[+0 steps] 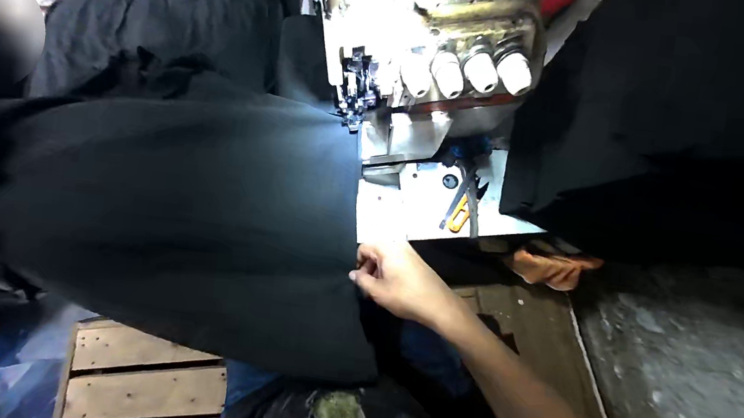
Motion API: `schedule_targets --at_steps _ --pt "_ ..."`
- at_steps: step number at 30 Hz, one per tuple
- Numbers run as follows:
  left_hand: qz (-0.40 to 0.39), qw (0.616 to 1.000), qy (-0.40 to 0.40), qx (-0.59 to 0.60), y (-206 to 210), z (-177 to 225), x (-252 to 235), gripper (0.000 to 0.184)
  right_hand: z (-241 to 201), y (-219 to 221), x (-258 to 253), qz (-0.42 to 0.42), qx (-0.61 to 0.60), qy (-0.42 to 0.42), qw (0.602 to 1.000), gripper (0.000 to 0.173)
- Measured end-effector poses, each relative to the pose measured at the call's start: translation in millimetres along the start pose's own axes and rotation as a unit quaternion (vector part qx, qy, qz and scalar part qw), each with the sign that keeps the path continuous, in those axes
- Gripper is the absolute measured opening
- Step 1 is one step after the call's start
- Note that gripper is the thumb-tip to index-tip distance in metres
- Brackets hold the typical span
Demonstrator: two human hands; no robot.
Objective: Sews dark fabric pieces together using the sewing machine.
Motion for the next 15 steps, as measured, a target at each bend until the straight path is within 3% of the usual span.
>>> schedule_targets --at_steps 2,4,6,10,15 --pt "-0.068 0.995 0.036 0.060 -0.9 -25.5 -18.2 0.041 2.8 -8.4 -16.3 0.154 0.056 -0.027 0.986 0.036" --pt "-0.116 0.986 0.080 0.084 -3.5 -42.9 -33.6 0.040 1.1 -18.3 -29.4 0.293 0.012 -0.086 0.952 0.044" --pt "-0.131 0.983 0.093 0.087 -0.8 -42.4 -39.0 0.037 -8.0 -26.9 -37.3 0.357 -0.068 -0.110 0.925 0.039" --pt "-0.147 0.969 0.128 0.156 -8.4 -26.8 -43.5 0.041 -22.9 -35.4 -39.9 0.416 -0.164 -0.122 0.886 0.038" --pt "-0.142 0.957 0.143 0.208 -7.5 -14.9 -34.3 0.037 -26.7 -45.3 -37.5 0.407 -0.141 -0.131 0.893 0.038"
Point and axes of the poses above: each hand's wrist, its own x-axis away from the middle knuckle, its own y-axis out of the palm, z = x × y, the point moved 5 cm from there along -x, towards the middle knuckle
